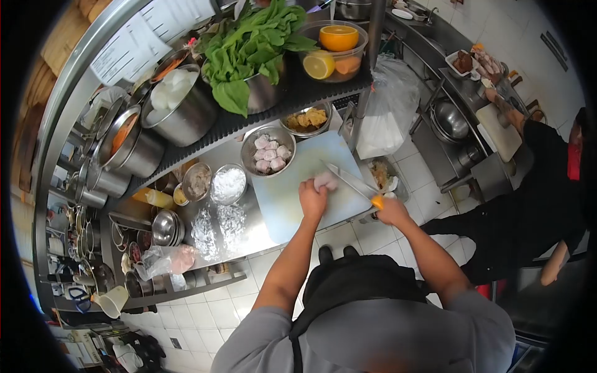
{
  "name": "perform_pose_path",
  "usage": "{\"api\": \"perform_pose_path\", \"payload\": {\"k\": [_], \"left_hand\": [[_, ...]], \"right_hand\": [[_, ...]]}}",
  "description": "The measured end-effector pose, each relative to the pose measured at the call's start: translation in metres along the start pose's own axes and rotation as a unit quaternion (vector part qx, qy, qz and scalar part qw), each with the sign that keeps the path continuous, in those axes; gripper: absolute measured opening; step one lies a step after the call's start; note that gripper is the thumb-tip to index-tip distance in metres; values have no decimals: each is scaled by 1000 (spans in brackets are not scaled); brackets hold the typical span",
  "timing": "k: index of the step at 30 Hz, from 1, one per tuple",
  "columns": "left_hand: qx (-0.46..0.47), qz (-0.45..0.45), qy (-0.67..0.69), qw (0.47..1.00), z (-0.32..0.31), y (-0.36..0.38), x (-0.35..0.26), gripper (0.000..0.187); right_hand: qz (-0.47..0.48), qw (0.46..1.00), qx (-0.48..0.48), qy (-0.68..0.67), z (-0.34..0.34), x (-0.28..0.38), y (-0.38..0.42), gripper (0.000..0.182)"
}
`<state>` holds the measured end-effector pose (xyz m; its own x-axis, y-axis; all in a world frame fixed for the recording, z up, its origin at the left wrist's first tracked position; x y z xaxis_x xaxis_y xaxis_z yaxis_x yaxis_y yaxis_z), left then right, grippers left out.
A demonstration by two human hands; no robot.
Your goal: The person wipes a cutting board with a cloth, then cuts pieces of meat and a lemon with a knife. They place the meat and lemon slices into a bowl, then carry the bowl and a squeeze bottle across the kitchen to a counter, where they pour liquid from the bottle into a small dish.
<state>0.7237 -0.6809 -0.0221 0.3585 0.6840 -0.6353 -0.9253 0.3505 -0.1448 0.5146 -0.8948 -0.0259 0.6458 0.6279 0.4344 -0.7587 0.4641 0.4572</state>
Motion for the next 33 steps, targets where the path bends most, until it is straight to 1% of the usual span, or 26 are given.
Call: {"api": "perform_pose_path", "payload": {"k": [1,2,4,5,6,8,9,12,13,16,17,19,22,24,26,27,28,29,30,31,33], "left_hand": [[-43,-23,-5,999,13,-10,-17,42],[-77,-42,-23,996,16,-24,-28,42],[-151,-76,-58,984,21,-57,-50,41],[-112,-52,-63,990,15,-73,-54,45],[-113,-60,-112,985,6,-86,-57,48],[-104,-73,-212,969,-30,-94,-49,53],[-56,-5,-239,969,-53,-98,-31,59],[-120,8,-243,963,-77,-110,-27,59],[-131,3,-225,965,-72,-112,-35,51],[-81,-131,-111,982,-90,-134,-47,36],[-50,-169,-80,981,-97,-137,-54,32],[9,-241,-17,970,-105,-134,-74,26],[40,-201,31,978,-110,-91,-97,31],[105,-178,112,972,-124,-45,-112,36],[116,-233,152,954,-138,5,-136,38],[99,-222,168,955,-131,25,-151,38],[82,-211,185,956,-114,41,-166,38],[55,-188,199,960,-94,51,-166,39],[29,-165,213,963,-74,59,-165,39],[0,-143,227,963,-57,64,-161,40],[-61,-125,230,963,-9,68,-133,40]], "right_hand": [[24,999,-17,-32,4,-22,23,39],[9,997,-49,-62,13,-45,50,37],[15,994,-61,-93,19,-84,88,38],[7,991,-75,-113,19,-104,106,38],[1,987,-90,-134,21,-120,117,39],[-47,984,-62,-160,15,-151,137,43],[-68,981,-50,-173,15,-162,142,45],[-53,973,-84,-209,27,-174,165,38],[-30,975,-113,-188,27,-181,170,38],[-85,972,-92,-199,21,-211,187,40],[-88,972,-100,-195,15,-228,190,42],[-85,970,-97,-205,15,-240,187,41],[-57,966,-102,-233,28,-240,183,37],[-21,964,-109,-242,41,-238,166,33],[15,962,-122,-243,44,-246,145,29],[44,955,-137,-261,44,-250,133,26],[51,957,-140,-250,49,-250,124,26],[55,959,-142,-239,56,-246,115,26],[58,961,-145,-228,62,-241,108,25],[68,955,-147,-246,68,-235,104,24],[56,956,-125,-260,64,-245,92,25]]}}
Point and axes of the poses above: each hand's wrist, its own y-axis away from the middle knuckle, its own z-axis out of the back of the hand, x = y × z, the point moved 9 cm from there along -y, towards the middle knuckle, and after that the axes turned 10 degrees about -y, right-handed, at the moved point
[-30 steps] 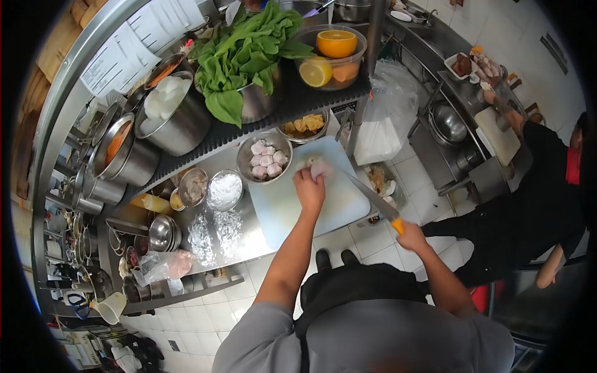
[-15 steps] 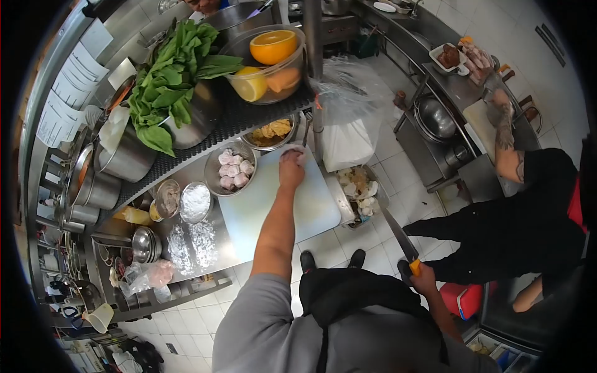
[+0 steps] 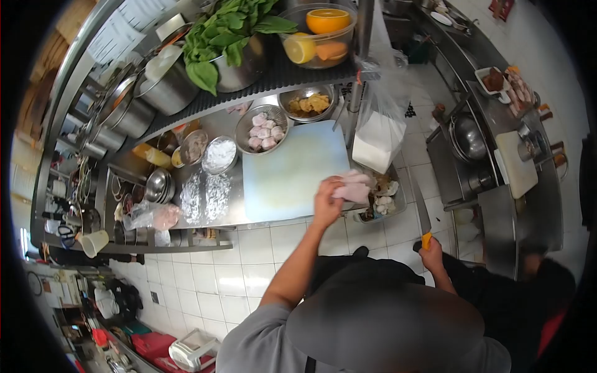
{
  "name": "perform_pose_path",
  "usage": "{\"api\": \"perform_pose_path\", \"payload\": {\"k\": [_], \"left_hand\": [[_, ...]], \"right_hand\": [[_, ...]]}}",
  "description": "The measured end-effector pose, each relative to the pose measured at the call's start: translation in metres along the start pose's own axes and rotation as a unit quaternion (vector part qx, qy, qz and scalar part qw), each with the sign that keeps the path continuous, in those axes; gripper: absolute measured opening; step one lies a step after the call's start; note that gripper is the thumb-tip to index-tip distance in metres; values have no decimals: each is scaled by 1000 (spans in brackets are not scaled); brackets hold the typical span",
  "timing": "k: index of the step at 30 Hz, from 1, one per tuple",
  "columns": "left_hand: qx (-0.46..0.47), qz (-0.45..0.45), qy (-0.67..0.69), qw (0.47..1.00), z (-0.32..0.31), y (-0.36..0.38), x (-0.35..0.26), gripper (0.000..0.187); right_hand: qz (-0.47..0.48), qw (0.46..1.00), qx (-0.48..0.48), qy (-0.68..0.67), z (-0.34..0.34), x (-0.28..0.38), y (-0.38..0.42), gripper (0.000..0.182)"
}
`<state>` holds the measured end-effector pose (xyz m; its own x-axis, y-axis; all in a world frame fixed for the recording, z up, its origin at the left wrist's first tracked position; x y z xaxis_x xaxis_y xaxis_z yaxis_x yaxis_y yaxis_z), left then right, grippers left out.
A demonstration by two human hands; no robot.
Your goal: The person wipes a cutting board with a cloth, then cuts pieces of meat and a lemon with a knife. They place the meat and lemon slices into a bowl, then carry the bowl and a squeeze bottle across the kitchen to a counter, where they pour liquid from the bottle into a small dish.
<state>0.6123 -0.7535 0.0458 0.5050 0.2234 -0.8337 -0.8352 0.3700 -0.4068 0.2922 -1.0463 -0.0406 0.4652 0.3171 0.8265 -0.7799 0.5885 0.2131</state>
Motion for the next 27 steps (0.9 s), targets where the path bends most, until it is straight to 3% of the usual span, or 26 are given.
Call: {"api": "perform_pose_path", "payload": {"k": [2,5,7,9,12,14,15,16,18,19,20,22,25,27], "left_hand": [[-46,6,-32,998,59,-4,21,41],[-114,32,-91,989,133,-15,89,41],[-90,84,-231,965,163,-33,116,42],[-110,66,-472,872,161,-40,158,44],[-47,230,-538,810,134,-55,170,45],[-53,98,-542,833,76,-55,144,42],[-92,61,-476,872,49,-52,130,36],[-49,64,-433,898,10,-43,139,32],[47,-45,-386,920,-72,-15,91,29],[111,38,-312,943,-100,-3,77,30],[153,13,-250,956,-126,12,59,29],[126,-26,-153,980,-130,37,2,26],[92,15,-15,996,-92,57,-12,31],[85,116,70,987,-45,62,6,40]], "right_hand": [[-28,999,22,-30,-3,-20,-7,30],[10,999,10,-51,-3,-12,-6,25],[20,999,13,-43,-2,-8,0,28],[36,998,15,-42,-2,-10,7,28],[29,999,18,-25,1,-27,17,32],[22,1000,5,-16,5,-27,26,29],[21,1000,2,-11,7,-26,29,28],[24,1000,-4,-18,9,-28,30,26],[30,999,-14,-34,9,-34,30,23],[29,999,-22,-39,10,-35,29,22],[28,998,-29,-45,9,-36,27,21],[24,998,-35,-51,9,-39,24,20],[24,998,-32,-52,11,-42,17,20],[29,998,-31,-54,14,-40,18,20]]}}
Point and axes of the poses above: each hand's wrist, its own y-axis away from the middle knuckle, its own z-axis out of the back of the hand, x = y × z, the point moved 9 cm from there along -y, towards the middle knuckle, and after that the axes turned 10 degrees about -y, right-handed, at the moved point
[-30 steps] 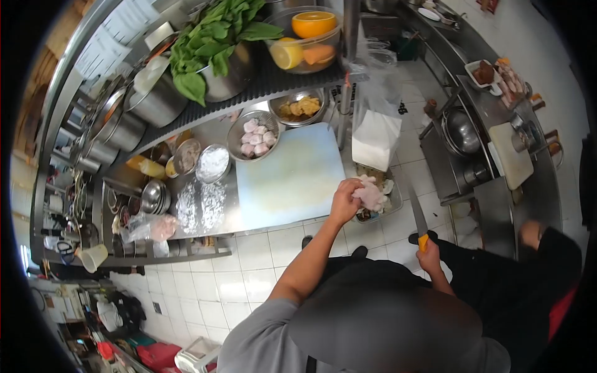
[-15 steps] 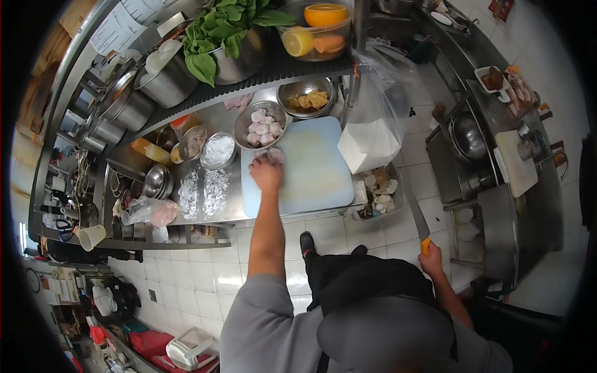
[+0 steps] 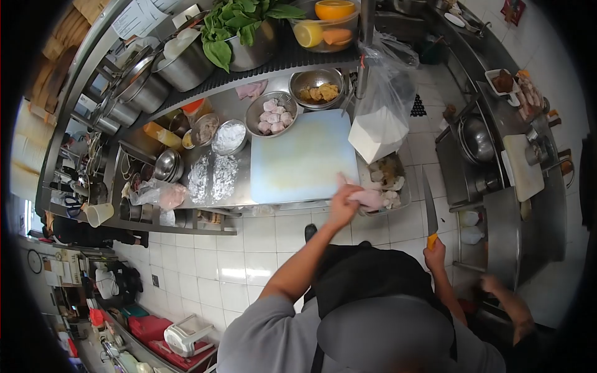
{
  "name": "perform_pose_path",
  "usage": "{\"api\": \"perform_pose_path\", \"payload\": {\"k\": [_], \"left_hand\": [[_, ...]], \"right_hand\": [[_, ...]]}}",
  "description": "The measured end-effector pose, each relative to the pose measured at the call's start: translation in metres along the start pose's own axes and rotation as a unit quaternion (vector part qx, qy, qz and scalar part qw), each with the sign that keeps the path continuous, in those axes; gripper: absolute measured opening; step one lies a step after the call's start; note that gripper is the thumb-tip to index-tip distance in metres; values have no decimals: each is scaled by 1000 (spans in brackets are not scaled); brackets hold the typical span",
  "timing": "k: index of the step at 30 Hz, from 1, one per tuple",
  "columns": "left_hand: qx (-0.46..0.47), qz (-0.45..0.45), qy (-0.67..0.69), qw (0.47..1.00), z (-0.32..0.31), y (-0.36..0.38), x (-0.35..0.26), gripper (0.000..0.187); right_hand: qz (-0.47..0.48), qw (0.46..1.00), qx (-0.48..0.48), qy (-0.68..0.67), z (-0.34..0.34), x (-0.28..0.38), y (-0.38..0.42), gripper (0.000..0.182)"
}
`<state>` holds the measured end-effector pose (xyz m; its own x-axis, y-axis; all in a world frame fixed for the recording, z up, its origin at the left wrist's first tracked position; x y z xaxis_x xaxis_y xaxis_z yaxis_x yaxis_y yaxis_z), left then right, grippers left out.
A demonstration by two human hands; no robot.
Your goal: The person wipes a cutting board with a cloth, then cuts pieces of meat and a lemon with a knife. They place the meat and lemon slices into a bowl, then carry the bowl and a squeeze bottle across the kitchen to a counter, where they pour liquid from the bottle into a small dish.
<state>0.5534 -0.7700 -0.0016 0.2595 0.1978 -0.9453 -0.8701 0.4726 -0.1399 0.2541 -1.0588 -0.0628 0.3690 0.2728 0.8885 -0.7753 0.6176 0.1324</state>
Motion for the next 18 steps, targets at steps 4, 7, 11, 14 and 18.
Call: {"api": "perform_pose_path", "payload": {"k": [4,7,11,14,18], "left_hand": [[-95,-7,-4,995,139,-4,1,44],[-140,61,-52,987,229,-28,69,45],[-112,134,-568,805,241,-46,101,57],[-160,214,-581,769,204,-48,87,59],[-152,30,-614,774,120,-59,95,52]], "right_hand": [[20,1000,6,22,6,-11,2,21],[31,999,10,25,9,-15,9,21],[31,999,-2,40,16,-22,12,26],[40,998,-10,39,24,-24,11,32],[-19,1000,-18,6,29,-5,24,32]]}}
Point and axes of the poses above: each hand's wrist, its own y-axis away from the middle knuckle, its own z-axis out of the back of the hand, x = y × z, the point moved 9 cm from there along -y, towards the middle knuckle, and after that the axes turned 10 degrees about -y, right-handed, at the moved point
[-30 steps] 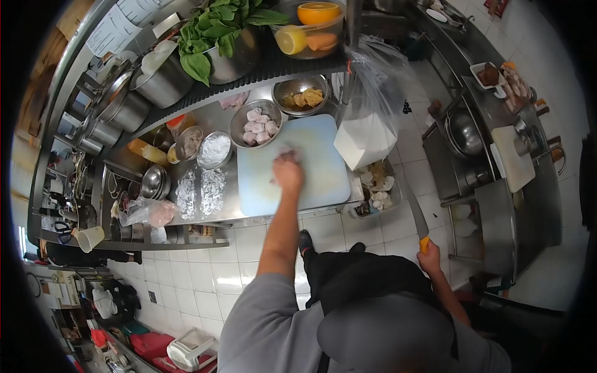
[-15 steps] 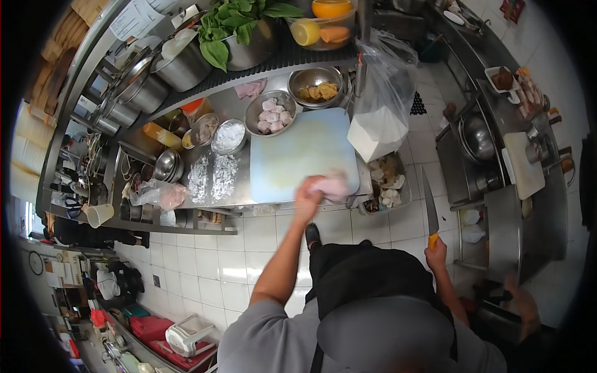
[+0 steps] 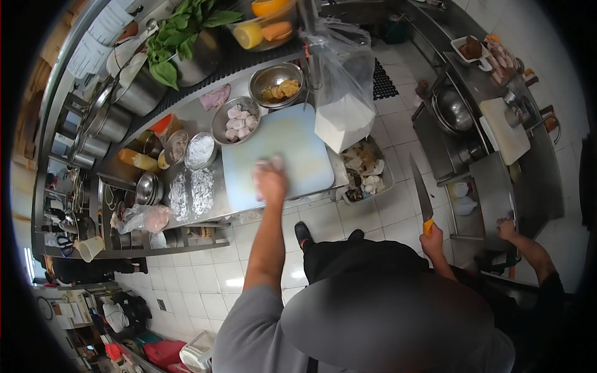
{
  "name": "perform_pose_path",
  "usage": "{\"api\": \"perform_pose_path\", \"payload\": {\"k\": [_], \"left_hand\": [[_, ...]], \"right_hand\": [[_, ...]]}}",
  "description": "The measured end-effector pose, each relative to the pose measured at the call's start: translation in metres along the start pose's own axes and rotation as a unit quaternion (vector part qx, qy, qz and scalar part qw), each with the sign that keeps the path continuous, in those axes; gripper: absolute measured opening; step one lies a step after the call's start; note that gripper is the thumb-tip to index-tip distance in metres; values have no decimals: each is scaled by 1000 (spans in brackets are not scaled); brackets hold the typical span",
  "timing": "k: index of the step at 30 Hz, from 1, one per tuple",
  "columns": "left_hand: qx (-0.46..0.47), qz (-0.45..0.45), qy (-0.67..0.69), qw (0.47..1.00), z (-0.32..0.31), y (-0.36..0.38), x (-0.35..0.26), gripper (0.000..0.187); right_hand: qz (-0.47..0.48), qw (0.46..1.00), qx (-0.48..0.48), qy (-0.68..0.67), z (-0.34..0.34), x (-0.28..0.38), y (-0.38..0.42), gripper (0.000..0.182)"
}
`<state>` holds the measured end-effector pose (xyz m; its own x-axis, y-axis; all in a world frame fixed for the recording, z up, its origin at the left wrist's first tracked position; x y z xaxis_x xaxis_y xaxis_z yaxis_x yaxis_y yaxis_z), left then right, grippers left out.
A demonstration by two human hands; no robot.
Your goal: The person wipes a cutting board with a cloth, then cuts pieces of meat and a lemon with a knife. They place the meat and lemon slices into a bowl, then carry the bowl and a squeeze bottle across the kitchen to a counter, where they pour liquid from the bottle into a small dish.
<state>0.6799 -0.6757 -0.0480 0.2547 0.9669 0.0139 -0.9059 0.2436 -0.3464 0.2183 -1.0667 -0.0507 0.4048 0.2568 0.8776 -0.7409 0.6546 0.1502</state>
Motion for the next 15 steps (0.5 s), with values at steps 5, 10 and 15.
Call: {"api": "perform_pose_path", "payload": {"k": [5,10,15], "left_hand": [[139,-126,221,957,65,30,-189,39],[151,-256,-20,955,16,27,-253,34],[314,-234,250,885,63,57,-250,37]], "right_hand": [[4,999,-23,-38,0,-12,3,30],[4,1000,-18,6,-1,1,11,32],[17,1000,-13,10,6,-7,14,33]]}}
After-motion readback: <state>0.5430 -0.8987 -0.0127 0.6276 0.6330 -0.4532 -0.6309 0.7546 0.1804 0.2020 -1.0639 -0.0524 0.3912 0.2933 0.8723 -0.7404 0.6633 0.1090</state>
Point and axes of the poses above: each hand's wrist, its own y-axis away from the middle knuckle, its own z-axis out of the back of the hand, x = y × z, the point moved 9 cm from there along -y, towards the middle knuckle, and after that the axes turned 10 degrees about -y, right-handed, at the moved point
